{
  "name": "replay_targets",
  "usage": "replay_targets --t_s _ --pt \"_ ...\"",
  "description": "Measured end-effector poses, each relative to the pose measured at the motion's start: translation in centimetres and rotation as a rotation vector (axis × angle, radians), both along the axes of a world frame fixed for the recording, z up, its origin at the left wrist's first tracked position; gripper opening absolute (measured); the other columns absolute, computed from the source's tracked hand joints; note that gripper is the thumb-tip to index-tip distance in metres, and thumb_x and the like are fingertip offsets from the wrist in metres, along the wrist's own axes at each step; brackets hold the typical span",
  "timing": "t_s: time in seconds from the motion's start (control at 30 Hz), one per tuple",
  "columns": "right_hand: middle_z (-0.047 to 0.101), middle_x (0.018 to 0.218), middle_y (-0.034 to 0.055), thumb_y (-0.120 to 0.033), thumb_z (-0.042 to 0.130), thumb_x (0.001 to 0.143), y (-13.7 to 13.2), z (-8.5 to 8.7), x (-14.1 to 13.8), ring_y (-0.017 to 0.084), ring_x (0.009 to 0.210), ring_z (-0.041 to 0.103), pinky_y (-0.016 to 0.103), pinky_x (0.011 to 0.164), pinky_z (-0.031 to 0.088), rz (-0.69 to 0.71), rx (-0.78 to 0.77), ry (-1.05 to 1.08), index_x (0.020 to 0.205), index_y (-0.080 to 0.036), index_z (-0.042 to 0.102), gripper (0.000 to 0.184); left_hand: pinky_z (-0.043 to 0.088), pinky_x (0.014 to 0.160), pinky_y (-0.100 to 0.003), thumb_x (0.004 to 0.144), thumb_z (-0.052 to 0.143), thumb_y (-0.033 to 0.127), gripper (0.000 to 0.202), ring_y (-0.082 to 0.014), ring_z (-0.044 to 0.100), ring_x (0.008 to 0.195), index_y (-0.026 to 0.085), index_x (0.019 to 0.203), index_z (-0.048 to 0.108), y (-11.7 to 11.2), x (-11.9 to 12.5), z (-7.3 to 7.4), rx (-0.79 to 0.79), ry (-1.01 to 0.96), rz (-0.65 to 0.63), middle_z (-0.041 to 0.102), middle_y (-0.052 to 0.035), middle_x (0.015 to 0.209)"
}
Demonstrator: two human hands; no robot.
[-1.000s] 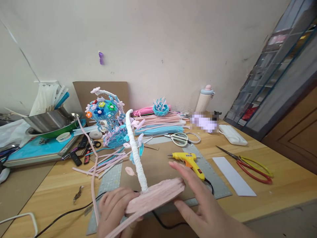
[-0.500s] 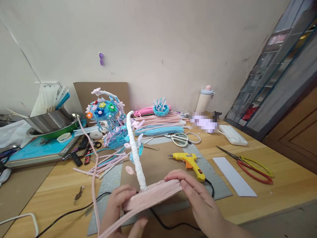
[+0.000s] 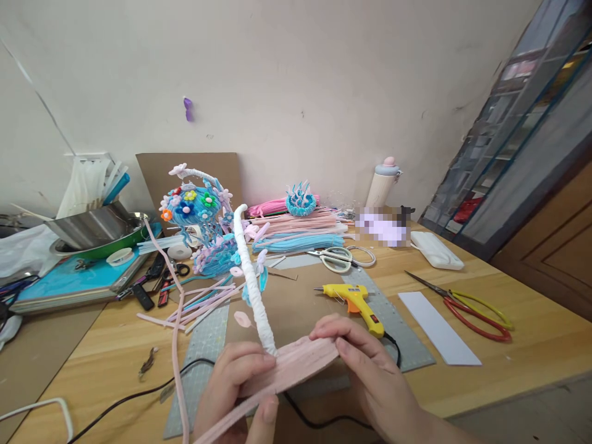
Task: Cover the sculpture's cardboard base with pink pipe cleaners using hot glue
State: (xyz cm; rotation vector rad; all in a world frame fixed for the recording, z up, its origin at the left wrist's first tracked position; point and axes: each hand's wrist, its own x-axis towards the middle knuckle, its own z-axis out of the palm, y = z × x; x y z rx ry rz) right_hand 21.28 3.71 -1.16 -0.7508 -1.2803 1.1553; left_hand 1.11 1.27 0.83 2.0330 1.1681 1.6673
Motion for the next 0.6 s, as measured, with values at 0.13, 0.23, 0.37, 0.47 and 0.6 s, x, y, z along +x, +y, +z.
replay_targets --t_s 0.13,0.23,0.37,0.47,0.6 --pt "0.069 0.096 0.0032 -0.038 0.056 0.101 0.00 0.06 -0.10 0.020 0.093 0.067 0.028 0.086 0.054 -0.018 0.010 -0.003 0.098 -0.030 0.075 0.021 0.055 0.076 -0.026 0.096 0.058 0.023 0.008 -0.0190 0.063 0.090 0.025 0.104 0.061 0.16 -0.38 -0.22 0.000 0.011 -0.040 0.064 -0.0042 0.095" --pt "0.068 0.096 0.0017 -0.037 0.057 0.101 0.11 0.21 -0.11 0.018 0.094 0.066 0.025 0.087 0.052 0.000 0.028 0.000 0.097 -0.031 0.074 0.018 0.055 0.076 -0.024 0.095 0.057 0.018 0.011 -0.0175 0.063 0.089 0.025 0.102 0.060 0.26 -0.45 -0.10 -0.010 0.002 -0.050 0.063 -0.0033 0.094" --pt "0.069 0.097 0.0010 -0.035 0.057 0.101 0.25 0.29 -0.10 0.017 0.096 0.065 0.025 0.088 0.051 0.007 0.044 -0.009 0.098 -0.032 0.073 0.017 0.054 0.075 -0.023 0.095 0.056 0.017 0.010 -0.0168 0.062 0.089 0.025 0.099 0.059 0.20 -0.22 -0.02 -0.025 -0.010 -0.040 0.062 -0.0031 0.095" --pt "0.069 0.101 0.0025 -0.039 0.054 0.102 0.32 0.22 0.06 0.020 0.100 0.065 0.028 0.090 0.052 0.022 0.021 -0.040 0.099 -0.030 0.073 0.021 0.055 0.072 -0.022 0.094 0.056 0.015 0.010 -0.0171 0.062 0.088 0.025 0.097 0.059 0.16 -0.24 -0.11 -0.030 -0.014 -0.036 0.062 -0.0038 0.095" --pt "0.071 0.104 0.0043 -0.047 0.040 0.105 0.34 0.93 0.52 0.023 0.101 0.066 0.033 0.090 0.051 0.036 0.026 -0.168 0.103 -0.029 0.072 0.036 0.055 0.069 -0.022 0.094 0.057 0.015 0.011 -0.0175 0.063 0.087 0.025 0.097 0.059 0.16 -0.45 -0.09 -0.038 -0.009 -0.028 0.062 -0.0043 0.095"
